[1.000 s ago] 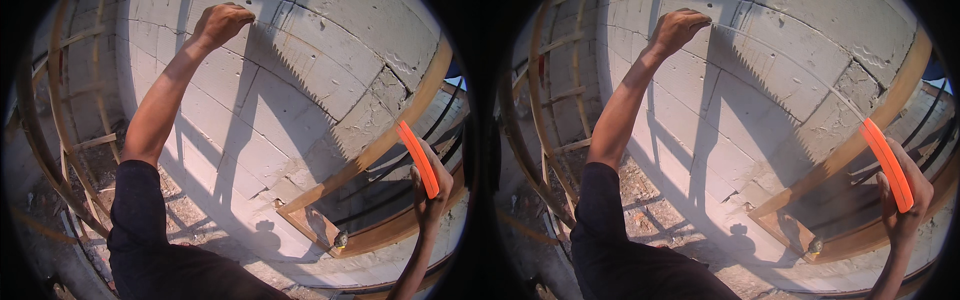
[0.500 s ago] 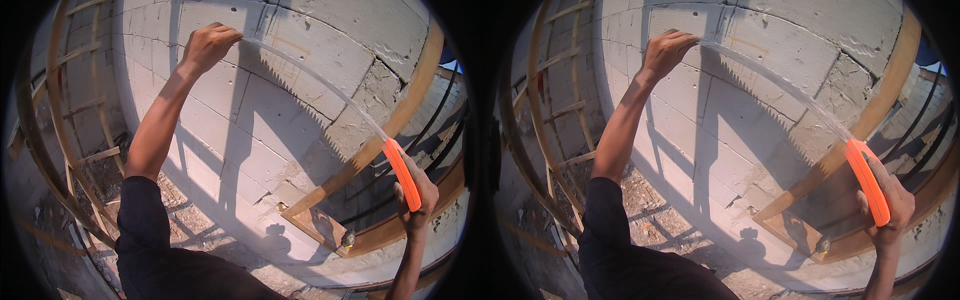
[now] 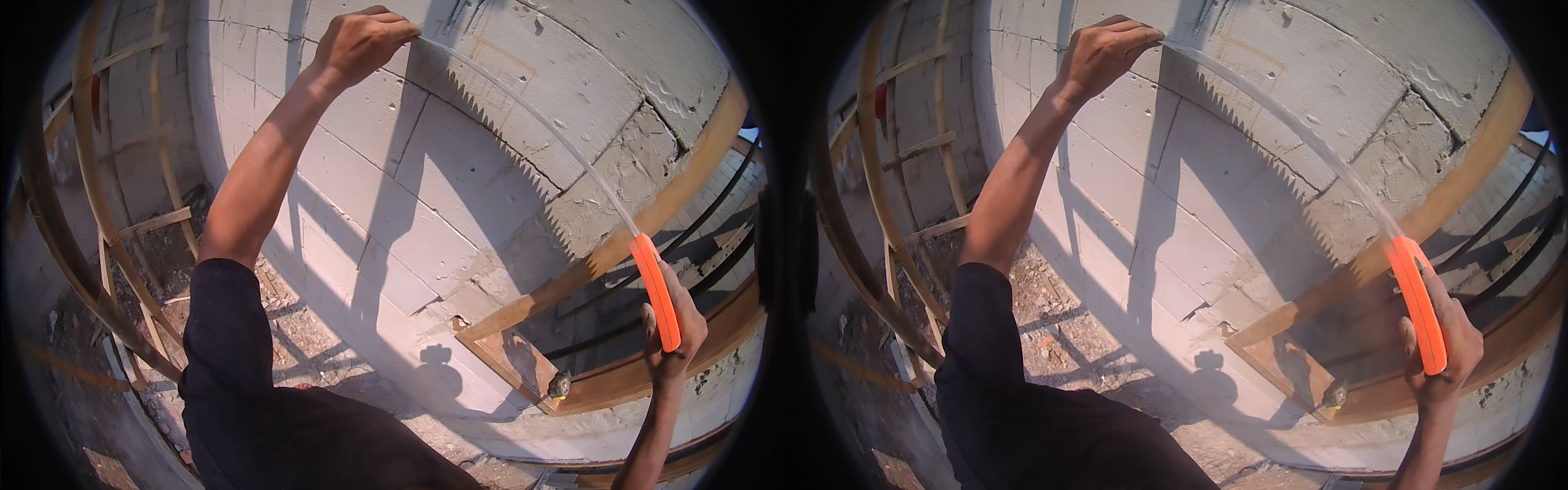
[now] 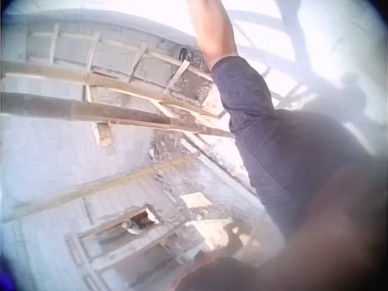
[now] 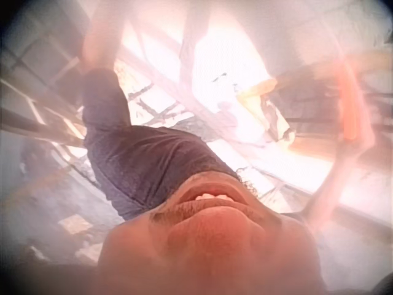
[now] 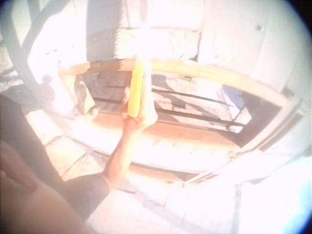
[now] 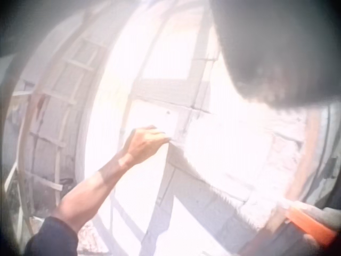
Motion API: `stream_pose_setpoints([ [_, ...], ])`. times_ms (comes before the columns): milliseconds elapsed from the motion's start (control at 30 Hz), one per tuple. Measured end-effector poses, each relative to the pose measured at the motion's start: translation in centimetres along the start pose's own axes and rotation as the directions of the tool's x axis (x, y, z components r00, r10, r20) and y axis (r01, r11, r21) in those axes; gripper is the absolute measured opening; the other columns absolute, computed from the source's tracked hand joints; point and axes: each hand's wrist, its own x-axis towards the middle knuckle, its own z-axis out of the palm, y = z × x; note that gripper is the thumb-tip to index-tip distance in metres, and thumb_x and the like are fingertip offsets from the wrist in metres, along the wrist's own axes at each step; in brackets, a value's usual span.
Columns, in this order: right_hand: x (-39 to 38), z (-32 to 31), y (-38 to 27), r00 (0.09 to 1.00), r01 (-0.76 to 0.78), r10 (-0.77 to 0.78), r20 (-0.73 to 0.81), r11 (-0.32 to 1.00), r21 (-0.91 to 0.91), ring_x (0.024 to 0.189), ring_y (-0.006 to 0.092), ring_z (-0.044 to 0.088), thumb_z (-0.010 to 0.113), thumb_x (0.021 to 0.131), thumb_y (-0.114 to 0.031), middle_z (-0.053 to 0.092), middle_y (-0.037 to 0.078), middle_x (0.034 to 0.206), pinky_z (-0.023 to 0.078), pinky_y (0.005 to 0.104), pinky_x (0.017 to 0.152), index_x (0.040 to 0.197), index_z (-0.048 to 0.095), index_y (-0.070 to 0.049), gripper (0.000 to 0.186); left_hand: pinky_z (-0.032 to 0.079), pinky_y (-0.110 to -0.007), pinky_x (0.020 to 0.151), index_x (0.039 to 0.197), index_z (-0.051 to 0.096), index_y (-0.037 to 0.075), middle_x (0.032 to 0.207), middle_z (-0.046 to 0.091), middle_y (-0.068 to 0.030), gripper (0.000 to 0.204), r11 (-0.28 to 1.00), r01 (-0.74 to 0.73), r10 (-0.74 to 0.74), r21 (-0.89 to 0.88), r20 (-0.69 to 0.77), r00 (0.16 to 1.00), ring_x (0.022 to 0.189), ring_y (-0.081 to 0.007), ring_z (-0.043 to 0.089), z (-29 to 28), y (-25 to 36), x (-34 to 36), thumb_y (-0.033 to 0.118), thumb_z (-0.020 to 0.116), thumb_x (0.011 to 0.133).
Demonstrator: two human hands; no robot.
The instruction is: The person saws through the mortar and blocks of an interior wall using a hand saw.
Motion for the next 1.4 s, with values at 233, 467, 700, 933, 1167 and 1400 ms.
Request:
stream_pose_setpoints([
  [233,-0.1,-0.4,0.4,1.0,-0.007,0.007,0.001,1.0,0.008,0.075,0.0241,0.069,0.068,0.077,-0.001,0.072,0.017,0.097,0.053,0.0292,0.069,0.124,0.062,0.005,0.048,0.06,-0.027,0.07,0.095,0.076,0.015,0.091,0.074,0.0021,0.012,1.0,-0.023,0.023,0.015,0.032,0.999,0.084,-0.0152,0.071,-0.1,0.5,0.8,0.018,0.073,0.084],
  [467,0.8,-1.7,-0.3,0.985,-0.125,0.117,0.128,0.991,0.054,0.097,0.025,0.069,0.064,0.079,-0.002,0.07,0.018,0.111,0.051,0.0321,0.087,0.123,0.061,0.005,0.045,0.059,-0.028,0.07,0.095,0.075,0.015,0.091,0.074,0.0007,0.012,1.0,0.018,-0.017,-0.019,0.023,1.0,0.082,-0.0165,0.071,-0.1,-0.3,1.0,0.018,0.072,0.085],
  [700,1.5,-2.8,-1.1,0.978,-0.169,0.155,0.137,0.981,0.097,0.088,0.0243,0.071,0.061,0.081,-0.003,0.071,0.018,0.103,0.051,0.0303,0.082,0.124,0.059,0.008,0.044,0.059,-0.032,0.072,0.093,0.073,0.014,0.091,0.073,-0.0004,0.009,0.998,0.021,-0.019,-0.067,0.029,0.999,0.089,-0.02,0.07,-0.1,-0.1,1.3,0.014,0.068,0.085],
  [933,1.2,-5.2,-0.8,0.973,-0.15,0.143,0.179,0.988,0.028,0.1,0.0281,0.07,0.059,0.085,-0.002,0.07,0.019,0.111,0.05,0.0338,0.09,0.124,0.06,0.005,0.039,0.058,-0.033,0.072,0.095,0.072,0.011,0.09,0.073,-0.0026,0.011,0.999,-0.045,0.046,-0.022,0.053,0.998,0.087,-0.0212,0.069,-0.4,1.4,2.5,0.013,0.068,0.085],
  [1167,-0.4,-7.0,1.0,0.966,-0.184,0.176,0.192,0.983,0.027,0.106,0.0287,0.068,0.059,0.086,-0.001,0.069,0.021,0.114,0.049,0.0368,0.095,0.125,0.06,0.005,0.039,0.057,-0.033,0.07,0.095,0.071,0.013,0.089,0.072,-0.0012,0.01,1.0,-0.003,0.004,-0.024,0.052,0.999,0.087,-0.02,0.069,-0.6,3.6,2.6,0.014,0.065,0.087],
  [1400,-3.9,-8.2,3.6,0.977,-0.164,0.176,0.12,0.981,-0.103,0.094,0.0269,0.071,0.061,0.084,-0.003,0.07,0.02,0.1,0.053,0.0341,0.085,0.122,0.062,0.004,0.039,0.057,-0.033,0.069,0.097,0.072,0.014,0.087,0.073,-0.0023,0.011,0.999,-0.031,0.03,0.014,0.098,0.995,0.084,-0.0204,0.069,-1.2,6.4,4.2,0.018,0.065,0.089],
])
